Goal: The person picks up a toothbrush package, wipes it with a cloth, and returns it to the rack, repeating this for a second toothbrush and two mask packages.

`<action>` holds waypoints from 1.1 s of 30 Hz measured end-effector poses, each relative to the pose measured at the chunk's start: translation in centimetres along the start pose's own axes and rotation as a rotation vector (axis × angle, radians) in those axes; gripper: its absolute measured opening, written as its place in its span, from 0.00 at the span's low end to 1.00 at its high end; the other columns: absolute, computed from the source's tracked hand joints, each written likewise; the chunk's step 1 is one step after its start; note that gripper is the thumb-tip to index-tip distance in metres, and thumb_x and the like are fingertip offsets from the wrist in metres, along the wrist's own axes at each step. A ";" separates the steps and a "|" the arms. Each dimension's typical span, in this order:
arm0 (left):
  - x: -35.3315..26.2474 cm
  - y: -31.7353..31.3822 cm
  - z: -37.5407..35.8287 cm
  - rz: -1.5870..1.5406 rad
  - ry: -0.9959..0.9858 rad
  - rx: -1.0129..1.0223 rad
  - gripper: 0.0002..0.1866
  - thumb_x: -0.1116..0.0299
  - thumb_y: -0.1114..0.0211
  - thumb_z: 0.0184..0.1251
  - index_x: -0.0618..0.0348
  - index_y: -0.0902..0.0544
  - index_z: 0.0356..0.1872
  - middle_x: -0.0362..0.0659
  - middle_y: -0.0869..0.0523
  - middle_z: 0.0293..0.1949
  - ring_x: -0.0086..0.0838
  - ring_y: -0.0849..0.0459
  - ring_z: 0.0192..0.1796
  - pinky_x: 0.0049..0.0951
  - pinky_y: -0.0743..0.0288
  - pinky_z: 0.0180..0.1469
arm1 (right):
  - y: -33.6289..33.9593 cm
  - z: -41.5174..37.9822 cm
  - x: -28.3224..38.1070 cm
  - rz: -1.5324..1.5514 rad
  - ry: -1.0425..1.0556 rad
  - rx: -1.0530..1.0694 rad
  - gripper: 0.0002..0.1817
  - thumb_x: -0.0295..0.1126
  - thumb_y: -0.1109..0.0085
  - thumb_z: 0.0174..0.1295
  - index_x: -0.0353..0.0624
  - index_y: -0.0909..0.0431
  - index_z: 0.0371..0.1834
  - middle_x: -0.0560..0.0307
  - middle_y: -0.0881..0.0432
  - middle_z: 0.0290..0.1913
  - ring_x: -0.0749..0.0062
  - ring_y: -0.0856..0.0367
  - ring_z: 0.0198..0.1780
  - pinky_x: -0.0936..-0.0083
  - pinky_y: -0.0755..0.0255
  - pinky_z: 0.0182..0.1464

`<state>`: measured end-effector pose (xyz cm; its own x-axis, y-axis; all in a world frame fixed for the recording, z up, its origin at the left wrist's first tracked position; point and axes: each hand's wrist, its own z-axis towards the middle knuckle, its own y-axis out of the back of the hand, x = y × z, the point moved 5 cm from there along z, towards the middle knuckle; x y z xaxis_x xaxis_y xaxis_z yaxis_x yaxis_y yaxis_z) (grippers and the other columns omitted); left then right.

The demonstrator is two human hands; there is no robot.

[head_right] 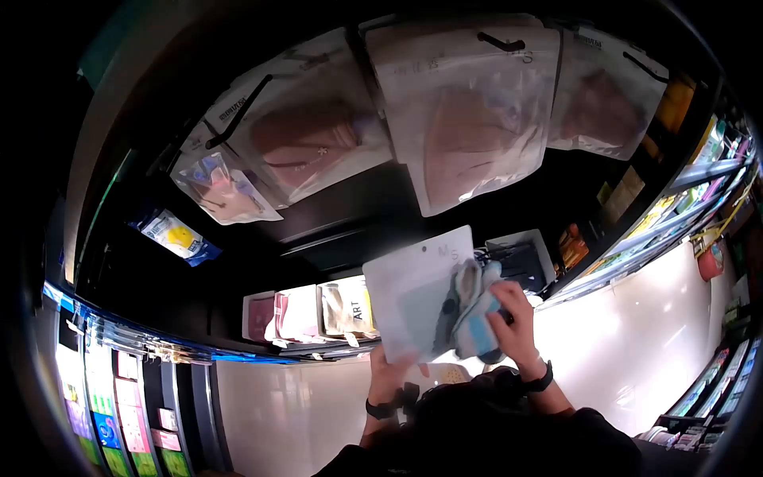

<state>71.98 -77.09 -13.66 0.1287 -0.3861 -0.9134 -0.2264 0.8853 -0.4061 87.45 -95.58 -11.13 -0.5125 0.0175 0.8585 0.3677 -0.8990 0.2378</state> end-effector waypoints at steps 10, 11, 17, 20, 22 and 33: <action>-1.0 -2.9 1.2 0.498 -0.248 0.206 0.09 0.78 0.42 0.66 0.70 0.18 0.44 0.51 0.15 0.44 0.36 0.15 0.44 0.30 0.25 0.43 | -1.2 1.0 4.7 -0.195 0.294 -0.134 0.28 0.18 0.43 0.41 0.40 0.21 0.52 0.46 0.26 0.47 0.51 0.24 0.47 0.66 0.29 0.50; -2.0 -3.5 1.1 0.522 -0.186 0.247 0.08 0.78 0.41 0.66 0.70 0.18 0.42 0.51 0.14 0.42 0.36 0.15 0.42 0.30 0.25 0.43 | -0.8 2.0 4.6 -0.175 0.228 -0.152 0.26 0.18 0.44 0.46 0.38 0.23 0.54 0.45 0.26 0.47 0.51 0.24 0.48 0.68 0.29 0.50; -2.3 -3.1 0.3 0.342 -0.104 0.141 0.05 0.80 0.40 0.66 0.69 0.17 0.38 0.45 0.13 0.31 0.31 0.14 0.35 0.27 0.25 0.39 | 1.3 1.3 1.0 -0.129 0.111 -0.107 0.23 0.22 0.43 0.51 0.38 0.24 0.54 0.46 0.24 0.48 0.54 0.23 0.49 0.69 0.29 0.52; -2.3 -2.8 0.7 0.272 -0.102 0.130 0.04 0.80 0.39 0.66 0.70 0.18 0.38 0.46 0.15 0.33 0.31 0.15 0.34 0.26 0.24 0.36 | 2.4 0.3 -0.2 -0.096 0.059 -0.090 0.22 0.23 0.44 0.51 0.36 0.24 0.53 0.46 0.23 0.47 0.56 0.23 0.50 0.71 0.31 0.54; -1.8 -2.4 1.1 0.273 -0.077 0.085 0.04 0.81 0.39 0.65 0.70 0.18 0.39 0.47 0.15 0.34 0.31 0.15 0.33 0.27 0.23 0.35 | 3.5 0.2 -1.2 0.006 0.019 -0.073 0.22 0.24 0.44 0.51 0.35 0.24 0.52 0.47 0.23 0.46 0.58 0.23 0.50 0.72 0.32 0.55; 2.7 -5.8 5.2 0.690 -0.296 -0.139 0.22 0.82 0.41 0.62 0.58 0.32 0.58 0.45 0.20 0.41 0.29 0.21 0.28 0.25 0.29 0.22 | 7.8 -0.8 -4.4 0.428 -0.099 0.130 0.30 0.39 0.33 0.57 0.39 0.27 0.62 0.50 0.25 0.61 0.63 0.28 0.62 0.69 0.38 0.65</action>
<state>78.64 -81.89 -13.66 0.1627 0.3458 -0.9241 -0.4665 0.8523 0.2368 91.95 -103.05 -13.38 -0.2194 -0.2960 0.9296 0.6277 -0.7723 -0.0978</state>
